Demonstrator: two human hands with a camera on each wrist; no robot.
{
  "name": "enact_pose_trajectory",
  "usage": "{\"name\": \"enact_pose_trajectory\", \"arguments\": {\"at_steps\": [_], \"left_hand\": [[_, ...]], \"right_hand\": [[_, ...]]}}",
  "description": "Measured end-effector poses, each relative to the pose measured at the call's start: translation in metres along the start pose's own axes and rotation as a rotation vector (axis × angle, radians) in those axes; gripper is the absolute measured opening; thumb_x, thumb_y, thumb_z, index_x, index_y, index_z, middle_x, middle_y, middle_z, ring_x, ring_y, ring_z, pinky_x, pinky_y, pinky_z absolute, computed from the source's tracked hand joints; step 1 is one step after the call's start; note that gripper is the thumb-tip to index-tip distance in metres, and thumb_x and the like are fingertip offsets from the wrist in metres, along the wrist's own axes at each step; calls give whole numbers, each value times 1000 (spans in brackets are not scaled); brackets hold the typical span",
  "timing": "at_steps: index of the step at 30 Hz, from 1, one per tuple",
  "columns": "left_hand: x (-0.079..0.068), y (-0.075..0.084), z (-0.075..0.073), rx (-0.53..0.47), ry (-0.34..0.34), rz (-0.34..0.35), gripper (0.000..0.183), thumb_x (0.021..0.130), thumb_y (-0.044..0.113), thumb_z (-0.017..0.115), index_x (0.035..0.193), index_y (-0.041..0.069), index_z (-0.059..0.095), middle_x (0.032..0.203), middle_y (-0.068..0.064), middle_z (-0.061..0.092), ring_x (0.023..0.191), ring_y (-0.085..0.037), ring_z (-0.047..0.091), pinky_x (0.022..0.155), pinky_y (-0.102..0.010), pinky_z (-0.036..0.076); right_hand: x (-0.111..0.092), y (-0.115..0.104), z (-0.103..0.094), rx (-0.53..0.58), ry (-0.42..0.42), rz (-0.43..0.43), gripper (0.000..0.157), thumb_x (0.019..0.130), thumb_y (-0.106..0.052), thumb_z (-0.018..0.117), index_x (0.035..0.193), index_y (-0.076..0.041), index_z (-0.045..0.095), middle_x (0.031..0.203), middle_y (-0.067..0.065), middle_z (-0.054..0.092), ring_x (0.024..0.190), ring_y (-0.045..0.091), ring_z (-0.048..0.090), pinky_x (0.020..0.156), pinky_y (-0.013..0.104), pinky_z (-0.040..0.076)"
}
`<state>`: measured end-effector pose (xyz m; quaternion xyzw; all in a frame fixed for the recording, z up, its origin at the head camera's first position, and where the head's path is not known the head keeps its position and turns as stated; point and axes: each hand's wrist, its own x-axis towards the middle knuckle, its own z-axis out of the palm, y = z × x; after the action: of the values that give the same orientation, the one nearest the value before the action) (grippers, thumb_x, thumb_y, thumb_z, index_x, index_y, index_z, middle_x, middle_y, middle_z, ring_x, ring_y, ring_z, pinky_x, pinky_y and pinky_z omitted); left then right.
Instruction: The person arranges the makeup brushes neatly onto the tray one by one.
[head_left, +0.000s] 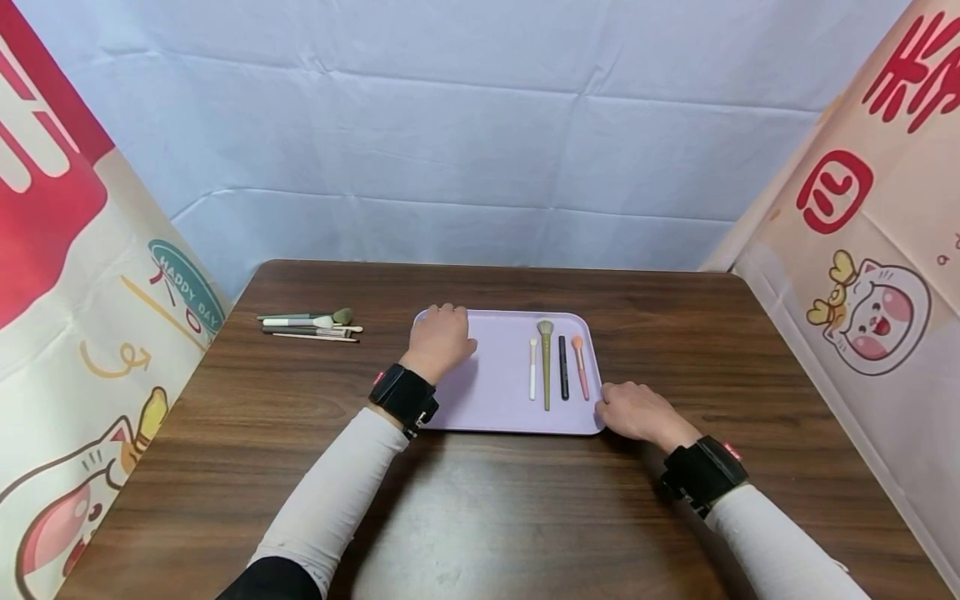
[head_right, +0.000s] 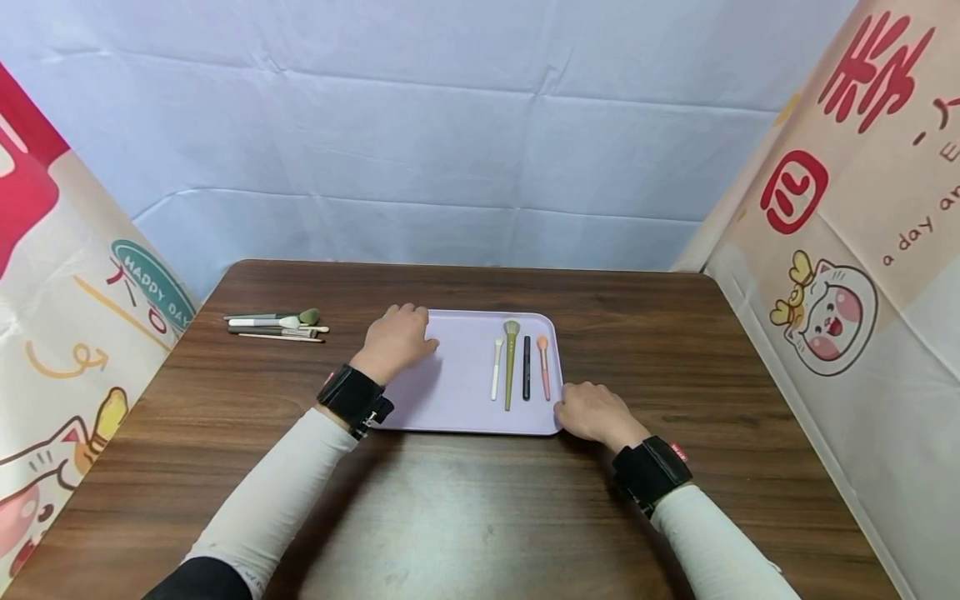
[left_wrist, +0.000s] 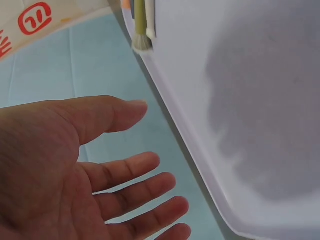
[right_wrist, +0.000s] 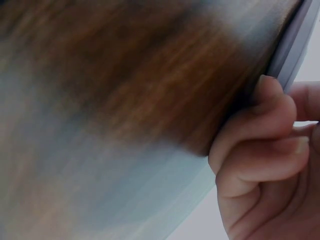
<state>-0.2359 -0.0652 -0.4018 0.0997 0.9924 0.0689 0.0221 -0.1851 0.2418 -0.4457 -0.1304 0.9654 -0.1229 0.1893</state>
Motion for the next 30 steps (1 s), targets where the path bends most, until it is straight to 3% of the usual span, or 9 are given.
{"name": "enact_pose_trajectory", "arguments": {"at_steps": [11,30], "left_hand": [[-8,-27,-3,5,-63,-50,60,97,40,67,139,0,53,132,-17,57,123,-37,51,98,-53,47],[-29,-76,-4,-12,-21,-100,58,95,38,70,134,-3,56,132,-23,57,121,-43,51,96,-59,47]], "right_hand": [[-1,0,-1,3,-1,1,20,98,-18,50,90,-5,63,71,5,52,62,19,50,56,32,36],[0,0,1,4,3,5,20,98,-18,51,92,-4,64,72,5,53,63,20,51,57,32,37]]}}
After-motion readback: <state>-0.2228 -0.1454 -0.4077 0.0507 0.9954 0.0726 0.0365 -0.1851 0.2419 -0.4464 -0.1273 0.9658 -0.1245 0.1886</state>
